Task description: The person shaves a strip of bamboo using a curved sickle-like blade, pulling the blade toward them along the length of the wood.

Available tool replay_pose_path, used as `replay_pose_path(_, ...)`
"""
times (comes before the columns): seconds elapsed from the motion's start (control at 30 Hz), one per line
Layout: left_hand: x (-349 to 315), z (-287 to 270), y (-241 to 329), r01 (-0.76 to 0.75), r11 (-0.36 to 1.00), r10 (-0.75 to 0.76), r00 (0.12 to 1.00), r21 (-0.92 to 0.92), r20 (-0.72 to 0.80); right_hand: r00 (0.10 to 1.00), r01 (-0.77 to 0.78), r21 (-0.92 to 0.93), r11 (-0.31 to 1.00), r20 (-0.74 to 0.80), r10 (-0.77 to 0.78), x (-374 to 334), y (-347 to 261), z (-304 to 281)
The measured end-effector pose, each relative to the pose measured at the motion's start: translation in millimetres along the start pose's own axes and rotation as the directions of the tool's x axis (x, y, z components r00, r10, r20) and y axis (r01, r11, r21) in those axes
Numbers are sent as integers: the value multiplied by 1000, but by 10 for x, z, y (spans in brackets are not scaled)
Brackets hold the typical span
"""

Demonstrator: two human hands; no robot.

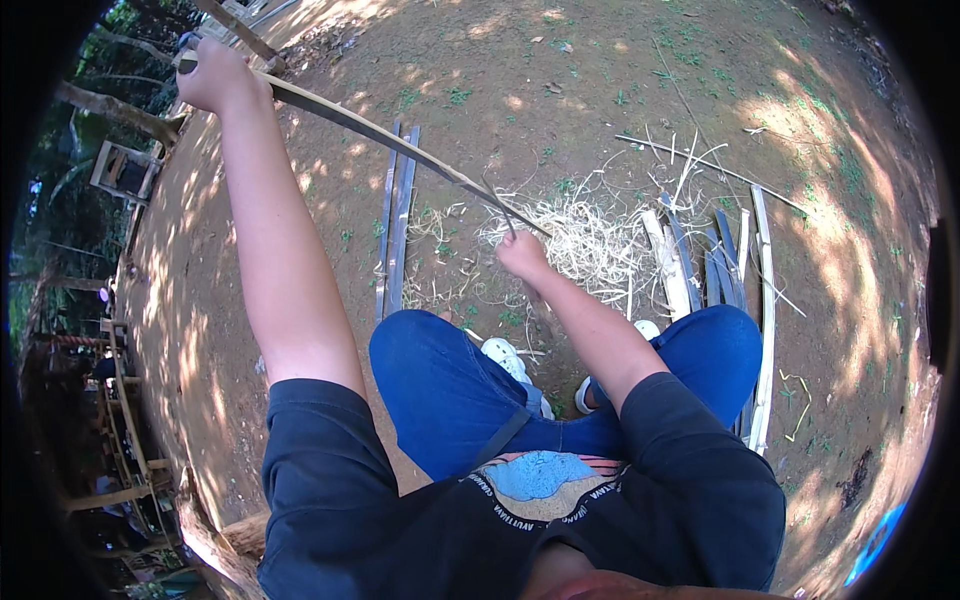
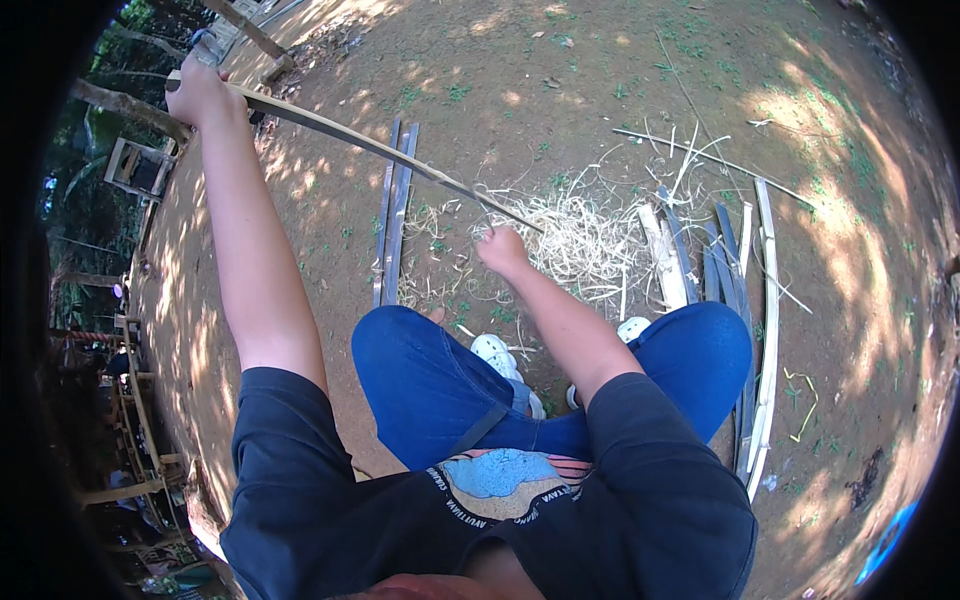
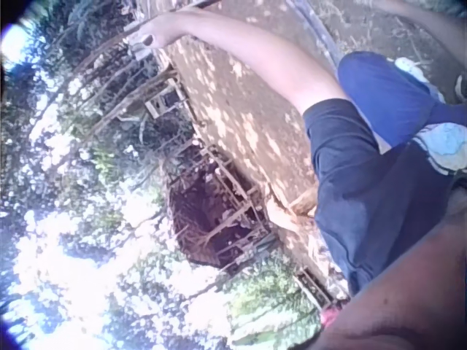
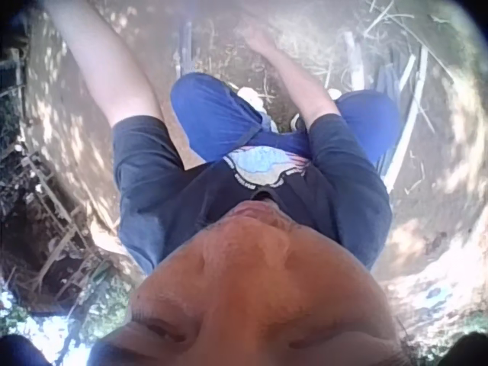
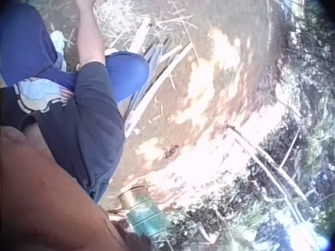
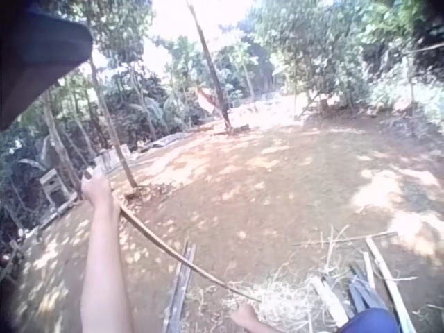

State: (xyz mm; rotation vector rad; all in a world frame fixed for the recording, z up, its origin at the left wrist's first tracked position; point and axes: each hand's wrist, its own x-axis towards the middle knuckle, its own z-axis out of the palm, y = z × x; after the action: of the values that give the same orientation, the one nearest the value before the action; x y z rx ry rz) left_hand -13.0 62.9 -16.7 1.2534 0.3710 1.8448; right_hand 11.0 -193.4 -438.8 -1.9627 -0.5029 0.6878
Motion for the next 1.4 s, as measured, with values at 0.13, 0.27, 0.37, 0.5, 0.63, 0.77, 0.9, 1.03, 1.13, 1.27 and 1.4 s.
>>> replay_pose_path(0.13,-64,109,-11,24,1000,-24,1000,10,4,993,-112,-95,989,-44,108,207,686,-216)
replay_pose_path(0.27,13,19,7,-5,1000,5,1000,-8,17,996,-89,-1,996,-14,89,109,312,-54)
replay_pose_path(0.37,67,-65,-71,21,1000,-21,999,-4,24,997,39,150,988,56,-48,-21,-201,80)
replay_pose_path(0.5,57,55,-107,68,998,-68,998,-16,19,984,-103,-61,993,-150,93,90,609,93)
replay_pose_path(0.63,197,-86,-150,51,998,-48,997,-40,66,965,-261,-244,934,-35,260,28,1251,-78)
replay_pose_path(0.77,258,-159,-245,71,996,-65,994,-58,88,941,-336,32,941,45,334,3,873,87)
replay_pose_path(0.9,231,-187,-235,96,993,-89,991,-72,96,916,-400,236,886,81,392,-96,635,250)
replay_pose_path(1.03,272,-248,-276,75,996,-73,996,-52,55,885,-450,256,856,-3,466,-143,802,174)
replay_pose_path(1.13,276,-202,-317,124,985,-111,987,-123,113,921,-261,177,949,-249,300,-112,862,182)
replay_pose_path(1.27,300,-338,-181,118,986,-95,979,-117,182,990,111,191,975,-111,-91,-374,-172,222)
replay_pose_path(1.4,211,-297,-80,120,988,-103,982,-101,161,987,159,240,958,-64,-148,-266,-47,266)
